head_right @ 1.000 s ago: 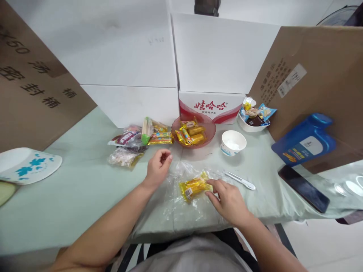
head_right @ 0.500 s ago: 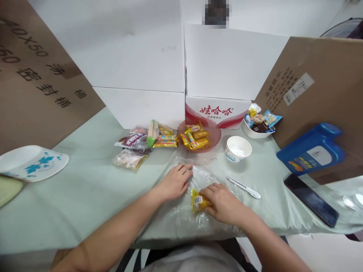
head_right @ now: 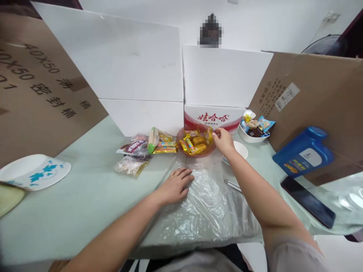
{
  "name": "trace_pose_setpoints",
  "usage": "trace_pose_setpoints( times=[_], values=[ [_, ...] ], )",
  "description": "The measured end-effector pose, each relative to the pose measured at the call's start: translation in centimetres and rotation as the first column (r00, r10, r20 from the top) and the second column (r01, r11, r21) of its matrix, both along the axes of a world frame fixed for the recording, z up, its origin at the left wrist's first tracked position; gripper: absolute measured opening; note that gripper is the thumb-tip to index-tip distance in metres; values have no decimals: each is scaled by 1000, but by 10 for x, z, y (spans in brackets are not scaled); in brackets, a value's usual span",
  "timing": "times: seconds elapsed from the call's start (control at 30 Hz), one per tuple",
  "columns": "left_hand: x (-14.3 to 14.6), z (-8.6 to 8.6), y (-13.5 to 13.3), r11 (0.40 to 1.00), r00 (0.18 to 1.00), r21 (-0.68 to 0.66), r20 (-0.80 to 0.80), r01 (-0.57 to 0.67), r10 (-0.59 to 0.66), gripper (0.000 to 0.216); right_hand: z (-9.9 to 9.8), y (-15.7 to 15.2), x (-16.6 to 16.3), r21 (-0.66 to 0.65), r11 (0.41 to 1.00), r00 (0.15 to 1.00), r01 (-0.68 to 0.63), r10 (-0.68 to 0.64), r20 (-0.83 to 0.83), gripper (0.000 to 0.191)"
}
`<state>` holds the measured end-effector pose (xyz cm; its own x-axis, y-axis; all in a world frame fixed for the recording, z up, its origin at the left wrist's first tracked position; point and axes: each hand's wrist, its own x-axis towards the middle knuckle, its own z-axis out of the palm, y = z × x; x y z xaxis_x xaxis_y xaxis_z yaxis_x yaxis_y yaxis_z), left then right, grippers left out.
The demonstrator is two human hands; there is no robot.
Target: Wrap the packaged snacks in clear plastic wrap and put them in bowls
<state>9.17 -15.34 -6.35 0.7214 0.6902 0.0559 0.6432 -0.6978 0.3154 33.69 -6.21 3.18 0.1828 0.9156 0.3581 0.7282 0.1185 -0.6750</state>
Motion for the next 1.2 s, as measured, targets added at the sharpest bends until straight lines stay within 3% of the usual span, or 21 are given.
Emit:
trace_pose_setpoints(
  times=[0.1,0.17,0.2,0.23,0.3,0.4,0.47,0.53,0.63,0.73,0.8,0.87,0.93,1.0,1.1,1.2],
  values=[
    [0,-2,-1,1000,1000,7,-1,2,-2,51,-6,-44,-23,-10,979,970,-206,205,129,25],
    [0,-2,-2,1000,1000,14,-3,-8,8,54,-19,-83,-40,-125,883,829,-453,468,306,26],
    [0,-2,-2,1000,1000,17,-6,-20,21,55,-28,-100,-47,-196,835,742,-515,548,385,29],
    [0,-1,-1,999,999,21,-13,-39,39,55,-38,-115,-51,-275,784,647,-557,617,448,34],
    [-2,3,0,995,995,31,-34,-96,97,55,-61,-135,-52,-368,753,564,-545,655,503,56],
    [-4,8,4,963,963,63,-56,-261,265,49,-90,-148,-42,-457,782,603,-423,620,502,89],
    [-4,11,7,912,916,114,-32,-394,400,42,-101,-155,-40,-487,806,650,-336,573,500,96],
    [-2,12,7,876,893,175,43,-449,449,34,-105,-165,-45,-485,837,698,-253,505,508,95],
    [4,9,1,937,953,186,135,-295,273,25,-100,-178,-59,-458,859,757,-229,453,471,87],
    [9,4,-5,990,993,124,105,-61,48,23,-88,-175,-62,-373,880,797,-293,440,413,56],
    [10,2,-7,995,998,102,59,-3,-3,26,-83,-163,-55,-301,913,823,-277,387,416,39],
    [9,3,-7,996,1000,86,22,-10,8,29,-84,-149,-45,-271,929,821,-254,355,448,44],
    [6,7,-6,994,997,72,-3,-77,78,35,-91,-138,-36,-301,921,788,-247,372,491,63],
    [3,11,-3,979,981,75,-29,-190,192,45,-100,-132,-31,-356,906,751,-230,398,527,81],
    [-1,15,2,920,923,114,-49,-375,383,49,-109,-132,-29,-408,900,739,-153,379,557,92],
    [-1,14,4,914,921,141,-26,-382,389,40,-111,-133,-32,-426,899,743,-104,355,567,96]
  ],
)
